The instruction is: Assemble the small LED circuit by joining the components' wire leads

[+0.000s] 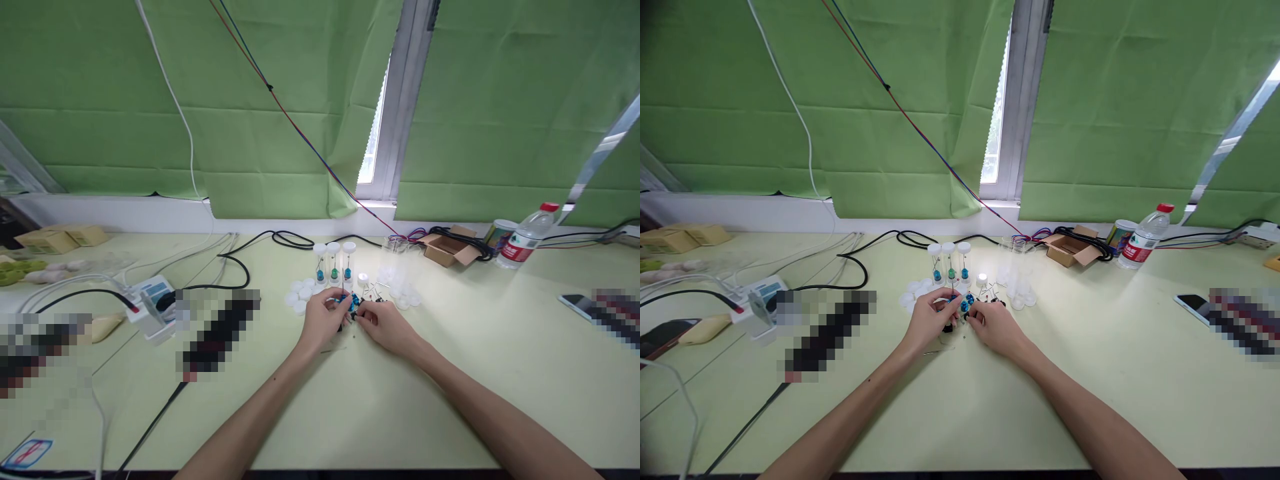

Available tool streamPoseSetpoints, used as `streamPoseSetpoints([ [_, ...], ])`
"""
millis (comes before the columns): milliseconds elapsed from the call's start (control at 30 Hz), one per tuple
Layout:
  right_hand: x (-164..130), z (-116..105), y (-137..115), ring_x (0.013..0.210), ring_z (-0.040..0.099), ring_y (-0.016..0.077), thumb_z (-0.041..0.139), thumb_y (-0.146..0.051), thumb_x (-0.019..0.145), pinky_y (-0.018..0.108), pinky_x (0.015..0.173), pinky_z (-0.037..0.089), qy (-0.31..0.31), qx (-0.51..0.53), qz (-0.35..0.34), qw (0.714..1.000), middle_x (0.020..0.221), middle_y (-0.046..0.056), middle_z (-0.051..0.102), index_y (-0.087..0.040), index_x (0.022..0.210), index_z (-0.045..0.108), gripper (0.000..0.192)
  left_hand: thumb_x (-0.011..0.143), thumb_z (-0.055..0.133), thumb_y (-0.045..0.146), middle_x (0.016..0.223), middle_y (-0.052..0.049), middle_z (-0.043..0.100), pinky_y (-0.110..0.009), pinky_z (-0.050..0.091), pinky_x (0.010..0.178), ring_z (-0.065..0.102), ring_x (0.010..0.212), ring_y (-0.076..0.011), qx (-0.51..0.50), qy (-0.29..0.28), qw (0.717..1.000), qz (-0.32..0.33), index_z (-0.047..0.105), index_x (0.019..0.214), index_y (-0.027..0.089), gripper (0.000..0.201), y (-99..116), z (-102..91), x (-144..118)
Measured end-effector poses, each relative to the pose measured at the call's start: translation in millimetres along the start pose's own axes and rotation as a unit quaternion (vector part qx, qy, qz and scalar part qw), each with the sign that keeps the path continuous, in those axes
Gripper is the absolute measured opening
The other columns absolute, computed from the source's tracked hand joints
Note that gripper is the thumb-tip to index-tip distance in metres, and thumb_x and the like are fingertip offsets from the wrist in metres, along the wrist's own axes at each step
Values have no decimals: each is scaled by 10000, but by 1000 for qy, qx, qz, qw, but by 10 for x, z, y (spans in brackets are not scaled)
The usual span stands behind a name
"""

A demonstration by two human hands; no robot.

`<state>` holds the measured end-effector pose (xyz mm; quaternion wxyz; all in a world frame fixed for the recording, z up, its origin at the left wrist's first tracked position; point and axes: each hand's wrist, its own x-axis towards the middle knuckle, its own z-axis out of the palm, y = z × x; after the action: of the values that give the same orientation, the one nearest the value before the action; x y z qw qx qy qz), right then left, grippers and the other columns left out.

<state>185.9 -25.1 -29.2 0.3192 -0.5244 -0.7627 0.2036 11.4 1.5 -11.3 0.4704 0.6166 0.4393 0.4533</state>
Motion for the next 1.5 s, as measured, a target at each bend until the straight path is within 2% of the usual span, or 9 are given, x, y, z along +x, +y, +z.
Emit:
streamPoseSetpoints([
  [167, 10, -5, 5, 536, 511, 139, 530, -208, 869, 251, 566, 388, 34, 5, 1, 999, 587, -19, 595, -207, 776, 635, 140, 743, 696, 435, 609, -4, 614, -250, 436, 471, 541, 452, -127, -8, 14, 1000, -5, 657, 850, 164, 293, 5, 10, 3],
  [300, 16, -2, 5, 528, 507, 145, 521, -247, 890, 257, 563, 390, 60, 10, 7, 998, 576, -20, 570, -203, 875, 660, 147, 729, 705, 436, 730, -13, 627, -245, 427, 442, 535, 427, -104, -1, 38, 999, -2, 648, 895, 167, 321, 1, 15, 11],
  [500, -8, 36, 6, 520, 503, 151, 527, -250, 881, 268, 577, 395, 13, -11, 35, 999, 561, -28, 560, -217, 1058, 705, 254, 752, 701, 449, 711, 22, 608, -221, 432, 416, 554, 462, -112, -48, 49, 998, -3, 485, 1018, 213, 416, -2, 21, 7],
  [733, -23, 55, -12, 522, 495, 149, 541, -248, 869, 260, 562, 376, 2, -5, 50, 999, 559, -31, 535, -203, 977, 704, 201, 799, 655, 421, 599, 74, 588, -217, 433, 427, 521, 409, -113, -79, 60, 995, -5, 368, 1165, 251, 496, 29, 20, -23],
  [867, -17, 63, -13, 516, 477, 145, 545, -246, 871, 254, 555, 361, 4, 3, 43, 999, 543, -37, 525, -211, 895, 684, 145, 799, 647, 414, 580, 68, 579, -216, 423, 432, 524, 410, -115, -84, 53, 995, 3, 463, 1182, 247, 456, 43, 16, -18],
  [1033, -24, 76, 2, 518, 455, 136, 550, -246, 871, 255, 555, 349, 14, 8, 25, 1000, 547, -37, 521, -214, 844, 668, 126, 791, 643, 439, 495, 36, 552, -229, 413, 457, 470, 383, -96, -60, 36, 998, 3, 657, 905, 178, 285, 38, 23, 8],
  [1233, -17, 64, -28, 532, 437, 136, 530, -332, 906, 270, 561, 375, 79, 68, 4, 995, 569, -29, 509, -205, 829, 630, 179, 759, 679, 475, 534, 4, 585, -230, 400, 458, 490, 414, -95, -115, 29, 991, -57, 673, 809, 156, 323, 51, 28, 0],
  [1367, -3, 33, -92, 641, 518, 169, 535, -442, 908, 297, 611, 437, 122, 129, 8, 984, 703, 27, 583, -203, 812, 597, 265, 739, 702, 471, 620, -24, 625, -226, 414, 474, 505, 457, -87, -159, 30, 983, -90, 684, 823, 142, 340, 52, 28, -6],
  [1500, 24, 43, -88, 711, 597, 186, 608, -527, 855, 323, 662, 499, 112, 263, 34, 958, 814, 49, 616, -206, 848, 571, 323, 735, 714, 441, 650, -31, 639, -217, 416, 484, 500, 467, -74, -179, 21, 978, -104, 675, 822, 136, 319, 38, 29, -4],
])
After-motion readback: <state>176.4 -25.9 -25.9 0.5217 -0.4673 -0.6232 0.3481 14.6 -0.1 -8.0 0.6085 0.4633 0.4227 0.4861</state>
